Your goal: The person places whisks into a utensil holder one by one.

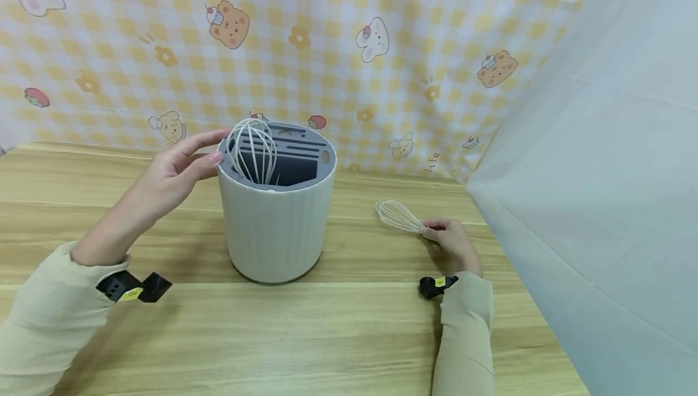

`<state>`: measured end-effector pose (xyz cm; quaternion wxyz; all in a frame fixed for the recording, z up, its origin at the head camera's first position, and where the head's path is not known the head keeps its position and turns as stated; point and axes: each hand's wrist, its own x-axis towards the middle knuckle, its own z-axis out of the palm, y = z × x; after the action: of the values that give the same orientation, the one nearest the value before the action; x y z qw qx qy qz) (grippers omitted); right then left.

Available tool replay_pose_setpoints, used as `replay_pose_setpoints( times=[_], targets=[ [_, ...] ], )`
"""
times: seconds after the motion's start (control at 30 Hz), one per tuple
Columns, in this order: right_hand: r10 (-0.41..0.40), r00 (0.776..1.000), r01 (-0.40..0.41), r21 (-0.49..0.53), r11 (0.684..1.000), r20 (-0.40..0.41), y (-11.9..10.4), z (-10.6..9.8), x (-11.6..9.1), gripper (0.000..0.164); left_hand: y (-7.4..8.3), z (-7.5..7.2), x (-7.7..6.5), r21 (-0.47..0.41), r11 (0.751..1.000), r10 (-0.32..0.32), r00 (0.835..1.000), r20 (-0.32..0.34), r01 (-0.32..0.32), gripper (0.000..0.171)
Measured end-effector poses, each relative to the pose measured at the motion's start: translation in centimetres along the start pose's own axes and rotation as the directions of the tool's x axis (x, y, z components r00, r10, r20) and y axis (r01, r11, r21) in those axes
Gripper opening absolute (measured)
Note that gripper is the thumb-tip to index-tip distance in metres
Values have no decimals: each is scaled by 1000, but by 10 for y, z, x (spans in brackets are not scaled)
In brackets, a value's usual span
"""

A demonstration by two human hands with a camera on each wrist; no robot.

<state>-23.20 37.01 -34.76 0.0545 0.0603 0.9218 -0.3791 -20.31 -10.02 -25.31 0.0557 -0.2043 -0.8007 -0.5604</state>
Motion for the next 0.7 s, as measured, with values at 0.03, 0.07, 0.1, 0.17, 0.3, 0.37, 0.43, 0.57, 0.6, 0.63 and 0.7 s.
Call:
replay_pose_setpoints(
  times=[0.03, 0.07, 0.1, 0.17, 0.3, 0.37, 0.43, 0.57, 0.6, 0.63, 0.7],
  targets=[
    [-1, 1000, 1, -4, 1000, -4, -1, 0, 0, 44, 0, 0, 0, -2, 1000, 0, 1000, 0, 0, 48],
    [-7, 1000, 7, -4, 1000, -5, -1, 0, -1, 44, 0, 0, 1, -3, 1000, 0, 1000, 0, 0, 48],
    [-5, 1000, 5, -4, 1000, -8, -2, -1, -1, 44, -1, 0, 1, -3, 1000, 0, 1000, 0, 0, 48],
    [-12, 1000, 12, 9, 1000, -15, -4, -1, -2, 44, -1, 0, 1, -3, 1000, -1, 1000, 1, 1, 48],
    [-18, 999, 20, 75, 997, -30, -9, -4, -4, 46, -1, 0, 1, -3, 1000, -3, 1000, 4, 3, 48],
    [-25, 999, 30, 104, 994, -43, -11, -6, -4, 48, -1, 0, 1, -4, 1000, -5, 1000, 5, 5, 49],
    [-40, 997, 50, 129, 990, -72, -14, -7, -4, 51, -1, 0, 1, -3, 1000, -5, 1000, 5, 5, 49],
    [-76, 987, 98, 151, 984, -145, -23, -11, -5, 53, -1, 0, 1, -6, 1000, -1, 1000, 7, 1, 49],
    [-93, 982, 119, 162, 980, -162, -25, -12, -6, 53, -1, 0, 1, -6, 1000, -1, 1000, 7, 1, 49],
    [-108, 979, 139, 177, 974, -174, -28, -13, -7, 52, -1, 0, 1, -6, 1000, -1, 1000, 7, 1, 49],
    [-147, 967, 192, 218, 957, -207, -33, -15, -8, 47, -1, 0, 1, -7, 1000, 1, 1000, 7, -1, 49]
  ],
)
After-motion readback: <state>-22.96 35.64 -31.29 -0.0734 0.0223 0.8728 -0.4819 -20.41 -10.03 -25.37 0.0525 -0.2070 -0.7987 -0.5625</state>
